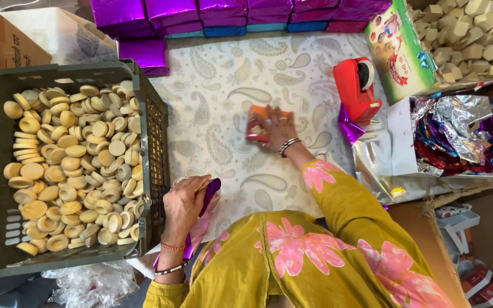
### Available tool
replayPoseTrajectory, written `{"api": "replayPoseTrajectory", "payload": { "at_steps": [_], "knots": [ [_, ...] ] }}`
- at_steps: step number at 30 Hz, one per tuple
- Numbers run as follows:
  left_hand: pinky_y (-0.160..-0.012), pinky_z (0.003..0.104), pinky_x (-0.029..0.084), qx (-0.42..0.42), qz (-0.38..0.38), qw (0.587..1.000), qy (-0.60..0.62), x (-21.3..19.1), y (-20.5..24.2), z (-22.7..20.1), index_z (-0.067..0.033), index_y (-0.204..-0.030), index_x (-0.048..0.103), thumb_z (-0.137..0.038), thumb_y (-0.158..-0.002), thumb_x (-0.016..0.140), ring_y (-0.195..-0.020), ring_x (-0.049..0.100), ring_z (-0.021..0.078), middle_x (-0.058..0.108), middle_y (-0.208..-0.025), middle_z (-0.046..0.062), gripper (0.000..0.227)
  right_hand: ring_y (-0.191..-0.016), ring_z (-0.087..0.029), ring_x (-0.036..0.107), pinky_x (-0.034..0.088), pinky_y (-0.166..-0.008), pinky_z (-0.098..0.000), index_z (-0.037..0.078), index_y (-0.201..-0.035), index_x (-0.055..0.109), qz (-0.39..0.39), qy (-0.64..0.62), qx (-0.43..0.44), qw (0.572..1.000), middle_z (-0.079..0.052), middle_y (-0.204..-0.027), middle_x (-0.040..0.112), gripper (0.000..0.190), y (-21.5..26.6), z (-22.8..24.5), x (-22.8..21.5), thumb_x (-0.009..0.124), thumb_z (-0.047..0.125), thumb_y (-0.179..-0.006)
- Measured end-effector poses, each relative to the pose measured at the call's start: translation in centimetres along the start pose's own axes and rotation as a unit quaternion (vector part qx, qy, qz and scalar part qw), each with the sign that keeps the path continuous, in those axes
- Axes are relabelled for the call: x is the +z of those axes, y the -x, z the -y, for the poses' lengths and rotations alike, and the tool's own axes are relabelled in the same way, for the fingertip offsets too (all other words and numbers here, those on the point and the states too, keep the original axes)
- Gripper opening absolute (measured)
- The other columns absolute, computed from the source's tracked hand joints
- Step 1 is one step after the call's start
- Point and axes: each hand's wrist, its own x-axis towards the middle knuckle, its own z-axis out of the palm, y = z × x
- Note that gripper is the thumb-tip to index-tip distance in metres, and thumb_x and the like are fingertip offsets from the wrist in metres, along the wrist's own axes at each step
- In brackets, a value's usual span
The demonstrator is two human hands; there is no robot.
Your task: Manually packing small sweets into boxes and wrapping them in decorative foil.
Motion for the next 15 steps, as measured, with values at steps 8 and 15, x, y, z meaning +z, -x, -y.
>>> {"api": "replayPoseTrajectory", "payload": {
  "at_steps": [8, 15],
  "knots": [
    [-0.067, 0.036, 0.056, 0.014, 0.003, 1.000, -0.005, 0.5, -1.3, -0.4, -0.0159, -0.105, 0.078, -0.011, -0.087, 0.070, -0.082, 0.071, 0.0249, 0.076, -0.094, 0.003, 0.021, -0.154, -0.041, 0.018, 0.019, -0.115, -0.0725, 0.037, -0.163, 0.015, 0.009, -0.014, 0.171, 0.985, -0.016, -0.170, 0.012, 0.111, 2.9, -8.7, -0.6, 0.074, 0.065, -0.074],
    [-0.070, 0.037, 0.055, 0.079, 0.020, 0.997, 0.010, 2.3, -4.4, -0.9, -0.0136, -0.103, 0.077, -0.013, -0.087, 0.071, -0.083, 0.071, 0.0246, 0.075, -0.092, 0.003, 0.017, -0.155, -0.042, 0.013, 0.013, -0.115, -0.0740, 0.036, -0.163, 0.013, 0.044, 0.007, 0.204, 0.978, -0.015, -0.170, 0.008, 0.114, 3.4, -10.1, -0.9, 0.075, 0.069, -0.073]
  ]
}}
